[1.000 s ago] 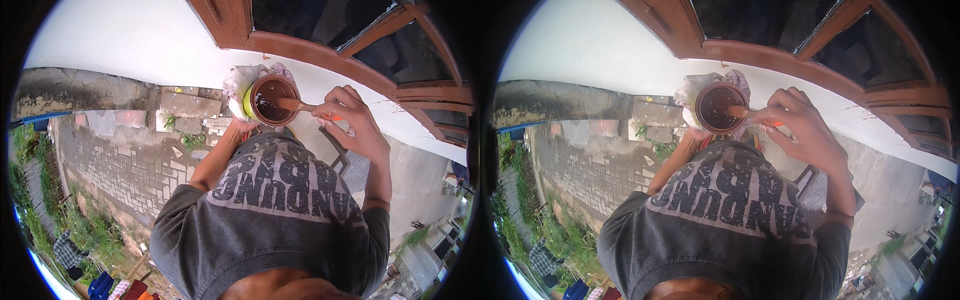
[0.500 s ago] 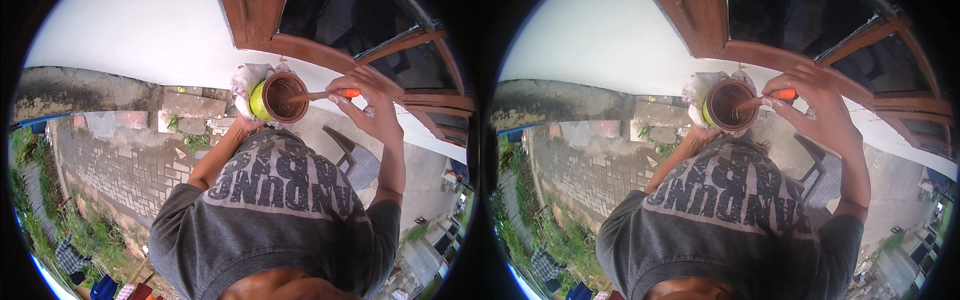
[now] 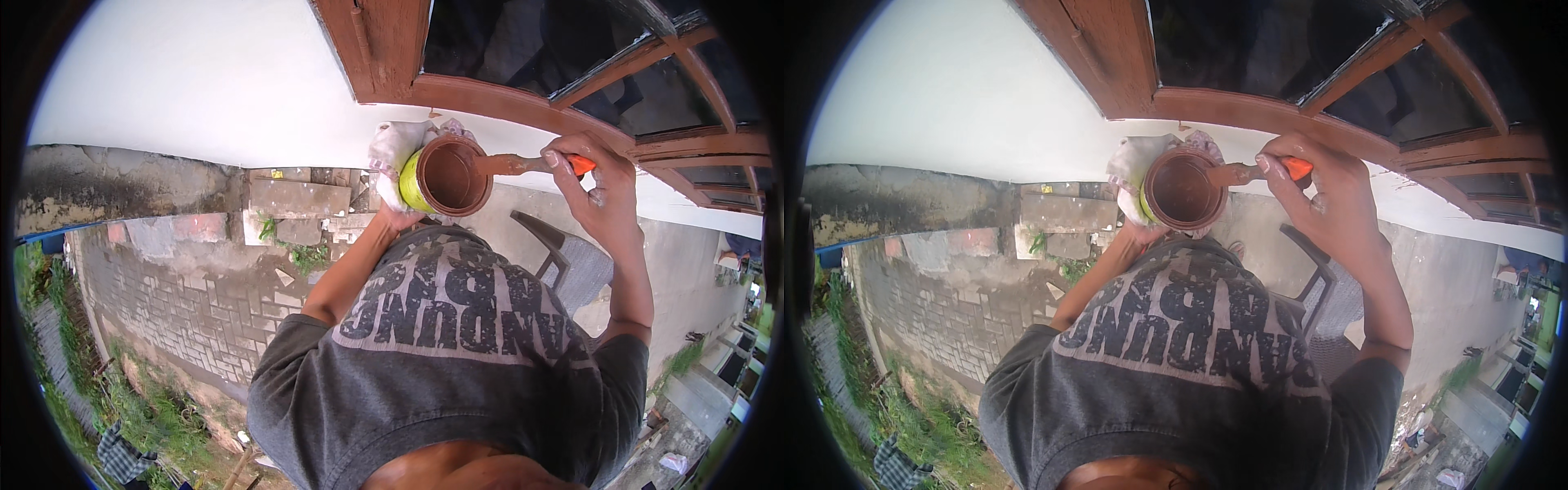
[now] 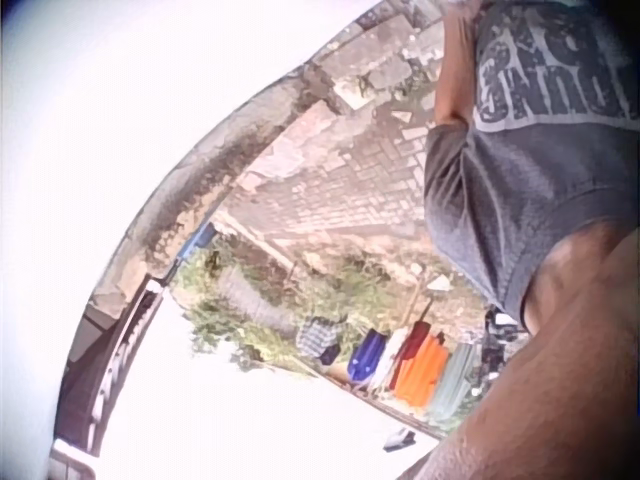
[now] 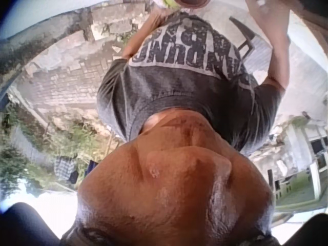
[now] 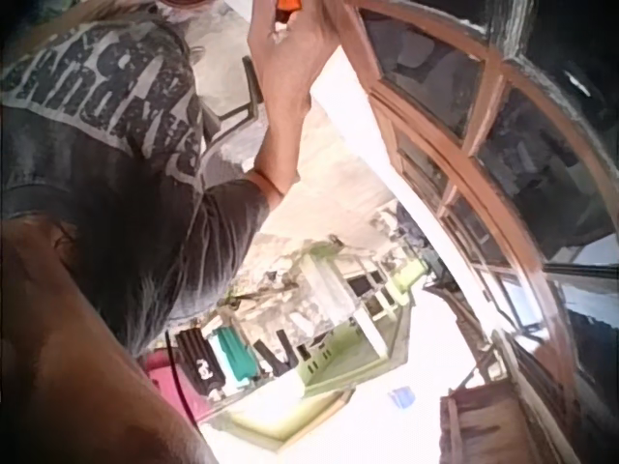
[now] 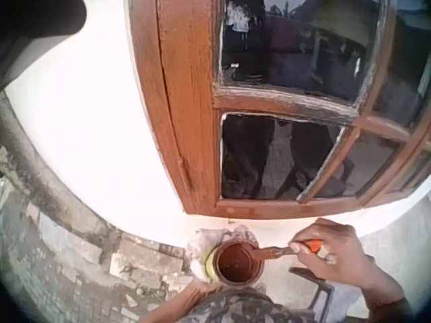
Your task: The person paints the wood of a window frame with a brush while holding a paint can in the other hand.
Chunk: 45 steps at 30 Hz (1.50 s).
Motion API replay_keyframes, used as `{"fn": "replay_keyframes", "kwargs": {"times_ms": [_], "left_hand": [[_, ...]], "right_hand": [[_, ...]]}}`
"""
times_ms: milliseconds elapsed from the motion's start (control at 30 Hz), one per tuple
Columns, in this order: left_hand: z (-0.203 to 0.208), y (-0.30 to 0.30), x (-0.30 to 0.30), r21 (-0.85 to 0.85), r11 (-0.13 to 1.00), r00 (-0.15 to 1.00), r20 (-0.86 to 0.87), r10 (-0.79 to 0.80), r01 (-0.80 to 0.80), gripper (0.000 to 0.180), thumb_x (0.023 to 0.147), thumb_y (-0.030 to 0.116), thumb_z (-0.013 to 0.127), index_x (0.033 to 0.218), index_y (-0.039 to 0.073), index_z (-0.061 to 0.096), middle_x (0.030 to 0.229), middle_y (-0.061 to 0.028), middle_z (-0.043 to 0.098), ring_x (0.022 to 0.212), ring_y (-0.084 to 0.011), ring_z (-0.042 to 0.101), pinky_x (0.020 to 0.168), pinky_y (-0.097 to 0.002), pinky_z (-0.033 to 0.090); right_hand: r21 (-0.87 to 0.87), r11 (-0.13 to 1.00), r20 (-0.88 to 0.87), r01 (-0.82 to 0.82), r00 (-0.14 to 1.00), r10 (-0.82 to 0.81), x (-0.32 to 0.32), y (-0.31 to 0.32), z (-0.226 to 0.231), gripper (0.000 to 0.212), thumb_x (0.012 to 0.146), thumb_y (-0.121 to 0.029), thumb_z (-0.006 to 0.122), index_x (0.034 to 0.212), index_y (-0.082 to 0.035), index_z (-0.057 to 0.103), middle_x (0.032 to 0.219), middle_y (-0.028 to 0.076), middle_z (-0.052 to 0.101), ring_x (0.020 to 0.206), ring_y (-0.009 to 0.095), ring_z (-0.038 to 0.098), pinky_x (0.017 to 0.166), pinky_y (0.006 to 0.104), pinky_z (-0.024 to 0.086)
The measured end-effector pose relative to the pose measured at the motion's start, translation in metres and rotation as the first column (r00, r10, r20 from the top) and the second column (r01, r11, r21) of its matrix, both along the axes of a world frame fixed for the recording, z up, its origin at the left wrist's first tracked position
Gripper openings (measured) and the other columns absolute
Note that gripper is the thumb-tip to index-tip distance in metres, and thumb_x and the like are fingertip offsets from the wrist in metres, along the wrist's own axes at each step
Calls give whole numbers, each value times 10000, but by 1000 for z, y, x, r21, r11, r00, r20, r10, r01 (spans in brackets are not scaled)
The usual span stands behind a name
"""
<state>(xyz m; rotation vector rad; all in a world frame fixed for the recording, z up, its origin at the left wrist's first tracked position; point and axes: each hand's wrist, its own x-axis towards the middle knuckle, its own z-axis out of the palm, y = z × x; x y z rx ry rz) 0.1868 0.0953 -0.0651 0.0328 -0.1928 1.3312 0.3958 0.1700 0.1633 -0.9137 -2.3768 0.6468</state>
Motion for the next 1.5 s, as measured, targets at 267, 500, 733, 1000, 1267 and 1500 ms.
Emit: {"fn": "replay_keyframes", "kwargs": {"times_ms": [267,500,733,1000,1267,1500], "left_hand": [[-13,13,13,-239,968,983,-145,-113,76,582,989,480,318,1395,68,386,1407,-136,448,1287,-271,459,1069,-474,391],[-17,22,16,-323,938,973,-149,-179,123,582,990,493,301,1404,92,387,1409,-126,450,1285,-269,461,1066,-481,389],[-9,21,17,-317,934,972,-106,-210,167,601,980,516,304,1404,100,395,1409,-123,453,1281,-283,464,1069,-509,375],[-12,17,16,-260,956,972,-153,-178,134,596,985,486,301,1424,88,362,1442,-130,411,1313,-289,424,1097,-486,350],[-22,17,11,-195,962,969,-119,-217,192,587,982,491,309,1417,101,371,1434,-137,413,1313,-305,420,1085,-504,361],[-26,16,6,-263,952,965,-164,-204,157,588,977,489,321,1417,101,369,1433,-139,413,1312,-306,421,1084,-503,363]], "right_hand": [[-57,966,137,-251,957,257,21,-7,13,300,731,-18,717,1023,-75,677,761,67,516,748,236,465,645,337,409],[-87,953,278,-289,912,302,41,-6,33,321,678,38,684,980,-69,676,858,65,482,797,231,467,650,347,424],[-20,979,120,-205,971,206,45,1,34,256,709,11,691,960,-42,698,805,69,601,751,203,535,661,311,430],[-324,938,-94,124,982,-162,34,12,-27,155,909,-119,614,950,17,673,778,80,667,654,95,565,618,243,447],[-119,993,-135,-8,991,-8,44,11,5,131,823,-32,661,952,-19,682,839,91,670,760,193,589,704,314,446],[-139,961,-59,-237,971,231,48,-1,8,267,729,29,666,974,-74,689,833,53,565,800,214,517,720,333,416]]}}
